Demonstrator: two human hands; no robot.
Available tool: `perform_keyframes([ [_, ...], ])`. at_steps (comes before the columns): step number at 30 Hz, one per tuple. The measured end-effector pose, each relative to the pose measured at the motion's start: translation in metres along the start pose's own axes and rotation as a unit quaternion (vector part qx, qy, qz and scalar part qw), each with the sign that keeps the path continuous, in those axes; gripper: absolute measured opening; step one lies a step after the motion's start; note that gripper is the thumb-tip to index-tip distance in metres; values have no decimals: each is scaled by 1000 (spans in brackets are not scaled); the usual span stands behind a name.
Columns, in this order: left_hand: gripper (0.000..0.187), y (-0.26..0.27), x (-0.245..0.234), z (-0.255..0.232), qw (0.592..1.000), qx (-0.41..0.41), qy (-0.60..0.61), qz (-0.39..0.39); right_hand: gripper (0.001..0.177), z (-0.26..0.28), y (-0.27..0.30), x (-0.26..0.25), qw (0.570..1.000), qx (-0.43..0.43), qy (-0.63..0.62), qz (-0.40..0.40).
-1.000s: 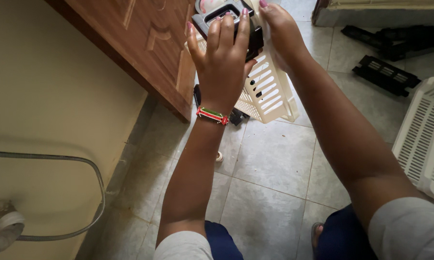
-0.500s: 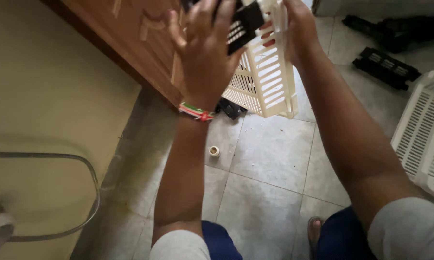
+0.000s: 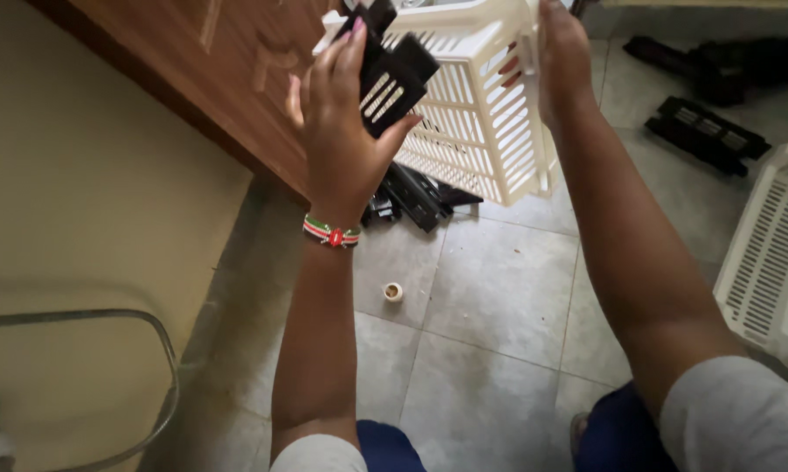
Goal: The person sits on the floor and applies a substance from a small tube onto black plastic components using a small stick. They then insert these components into slots on a white plastic basket and press them into place.
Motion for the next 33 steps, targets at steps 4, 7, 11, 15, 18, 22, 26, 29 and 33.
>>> perform_keyframes([
  [4, 104, 7, -4, 18, 1000, -11, 16, -15, 54, 17, 5, 19, 997, 18, -40, 57],
  [7, 107, 6, -12, 28, 999, -26, 16, -16, 48, 25, 9, 40, 988, 63, -94, 100],
  [11, 102, 3, -33, 28, 996, -23, 72, -56, 32, 36, 22, 73, 981, 92, -120, 120],
  [15, 99, -1, -49, 21, 994, -3, 82, -75, 31, 38, 33, 91, 962, 148, -138, 185],
  [18, 96, -4, -53, 18, 992, 1, 98, -75, 34, 29, 26, 78, 962, 183, -162, 120],
  [22, 90, -7, -48, 16, 988, 0, 131, -83, 38, -2, 4, 44, 949, 220, -224, 23],
  [26, 82, -6, -37, 20, 982, -28, 160, -93, 33, -78, -6, -6, 913, 310, -210, -160],
  [29, 82, -2, -33, 21, 988, -18, 134, -74, 32, -98, -8, -49, 914, 338, -131, -181],
  [33, 86, 5, -12, 17, 985, -25, 163, -55, 32, -99, -14, -83, 935, 318, -47, -151],
])
Point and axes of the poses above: each hand's wrist, its own y-axis away from the middle knuckle, its own x-axis out of the palm, z = x × y, the point moved 7 cm from there along -y, towards the middle knuckle, and after that the axes turned 15 degrees about x, right-handed, at the moved point
